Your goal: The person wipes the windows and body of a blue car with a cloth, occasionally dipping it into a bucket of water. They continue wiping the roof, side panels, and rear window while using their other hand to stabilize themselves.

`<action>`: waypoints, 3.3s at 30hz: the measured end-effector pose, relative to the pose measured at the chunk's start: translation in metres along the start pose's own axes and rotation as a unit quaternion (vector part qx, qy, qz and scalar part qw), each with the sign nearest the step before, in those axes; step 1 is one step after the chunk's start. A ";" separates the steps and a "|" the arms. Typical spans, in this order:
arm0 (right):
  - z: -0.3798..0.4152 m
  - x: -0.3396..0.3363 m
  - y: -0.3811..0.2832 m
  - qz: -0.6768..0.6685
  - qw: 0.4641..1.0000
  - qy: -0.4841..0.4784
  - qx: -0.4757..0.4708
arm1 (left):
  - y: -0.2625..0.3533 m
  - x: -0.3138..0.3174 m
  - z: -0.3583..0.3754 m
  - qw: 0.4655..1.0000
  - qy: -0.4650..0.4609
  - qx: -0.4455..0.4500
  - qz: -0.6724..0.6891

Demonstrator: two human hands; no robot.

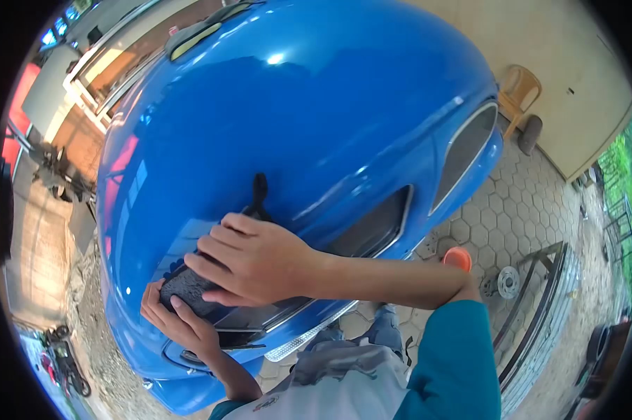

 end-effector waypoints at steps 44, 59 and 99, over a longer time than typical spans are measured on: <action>0.300 -0.327 0.437 -0.038 0.977 0.186 0.101 | 0.517 0.322 0.018 0.994 0.090 -0.014 -0.056; 0.414 -0.400 0.573 -0.057 0.963 0.182 0.189 | 0.655 0.442 0.027 0.996 -0.040 0.073 -0.029; 0.941 -0.449 0.993 -0.172 0.881 0.159 0.412 | 1.041 0.959 0.240 0.910 -0.362 0.159 -0.127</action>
Point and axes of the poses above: each hand's wrist, its own z-axis away from the middle knuckle, its own x-axis out of the palm, y = z × x, the point moved 7 cm from there along -z, towards the middle knuckle, and after that the axes turned 4 degrees about -x, right-handed, at the moved point
